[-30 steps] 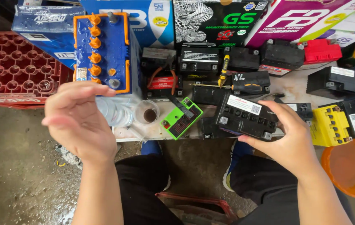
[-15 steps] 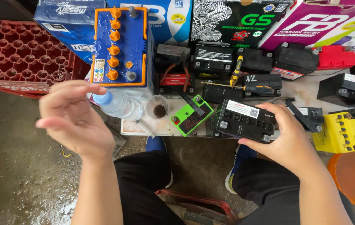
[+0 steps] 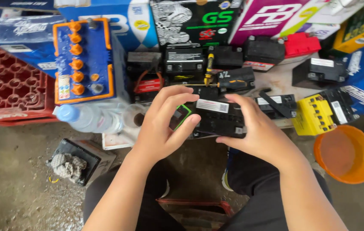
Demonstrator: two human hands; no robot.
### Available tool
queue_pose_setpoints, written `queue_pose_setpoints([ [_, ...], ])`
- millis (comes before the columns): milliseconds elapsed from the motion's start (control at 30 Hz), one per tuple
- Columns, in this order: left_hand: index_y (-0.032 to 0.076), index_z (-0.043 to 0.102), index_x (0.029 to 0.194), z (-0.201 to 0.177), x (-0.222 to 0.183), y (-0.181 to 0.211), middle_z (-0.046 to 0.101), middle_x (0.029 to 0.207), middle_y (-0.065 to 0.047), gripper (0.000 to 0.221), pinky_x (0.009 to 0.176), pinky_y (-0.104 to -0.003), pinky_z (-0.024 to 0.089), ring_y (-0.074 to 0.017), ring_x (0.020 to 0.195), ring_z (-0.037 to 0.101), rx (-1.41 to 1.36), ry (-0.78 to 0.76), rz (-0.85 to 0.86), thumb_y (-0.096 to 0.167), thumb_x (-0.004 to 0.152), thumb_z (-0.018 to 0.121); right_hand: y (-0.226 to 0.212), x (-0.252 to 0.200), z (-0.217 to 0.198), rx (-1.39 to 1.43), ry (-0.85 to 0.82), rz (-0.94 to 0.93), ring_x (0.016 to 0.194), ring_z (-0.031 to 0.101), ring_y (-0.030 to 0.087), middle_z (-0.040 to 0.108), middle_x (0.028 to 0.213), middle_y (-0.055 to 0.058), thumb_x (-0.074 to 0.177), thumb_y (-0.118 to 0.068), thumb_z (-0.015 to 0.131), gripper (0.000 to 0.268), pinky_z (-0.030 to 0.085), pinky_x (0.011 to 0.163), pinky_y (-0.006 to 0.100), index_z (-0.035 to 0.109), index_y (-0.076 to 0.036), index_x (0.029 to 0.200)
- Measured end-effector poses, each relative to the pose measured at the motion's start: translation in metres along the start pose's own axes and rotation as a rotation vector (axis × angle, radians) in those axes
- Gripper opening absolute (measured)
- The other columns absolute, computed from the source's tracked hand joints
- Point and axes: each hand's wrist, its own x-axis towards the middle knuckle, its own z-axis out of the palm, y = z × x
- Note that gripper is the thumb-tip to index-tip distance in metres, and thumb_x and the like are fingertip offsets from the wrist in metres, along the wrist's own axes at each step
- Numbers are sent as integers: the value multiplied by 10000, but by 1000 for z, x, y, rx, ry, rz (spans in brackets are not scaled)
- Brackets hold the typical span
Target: Cleaning and organizing small lead-acid batteries using a cloth.
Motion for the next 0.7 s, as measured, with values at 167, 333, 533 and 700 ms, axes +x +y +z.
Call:
queue_pose_setpoints([
  [167, 70, 603, 1284, 20, 13, 4, 609, 1306, -150, 303, 1082, -422, 452, -306, 1246, 614, 48, -56, 46, 241, 1035, 607, 1, -11, -8, 32, -21, -4, 1445, 420, 262, 360, 1579, 128, 745, -350, 895, 1152, 384, 1091, 407, 158, -185, 1615],
  [333, 60, 610, 1262, 40, 27, 22, 623, 1292, -157, 279, 1090, -431, 425, -313, 1225, 608, 79, -58, 130, 227, 1039, 602, -19, -27, -26, 71, -49, 109, 1542, 262, 292, 173, 1707, 109, 782, -355, 875, 1192, 373, 1084, 468, 51, -214, 1631],
  [533, 33, 608, 1243, 66, 35, 46, 622, 1286, -182, 259, 1197, -542, 455, -337, 1221, 615, 18, 10, 220, 215, 1071, 538, -22, -61, -37, 35, -1, 142, 1549, 209, 336, 155, 1692, 138, 902, -374, 760, 1056, 411, 1040, 540, 23, -201, 1637],
  [700, -17, 616, 1159, 97, 42, 58, 623, 1211, -238, 283, 1084, -518, 509, -385, 1118, 635, -61, 28, 341, 222, 1078, 487, -7, -102, -32, 22, 119, 188, 1510, 294, 361, 293, 1616, 142, 914, -364, 737, 929, 437, 1024, 527, 165, -222, 1633],
])
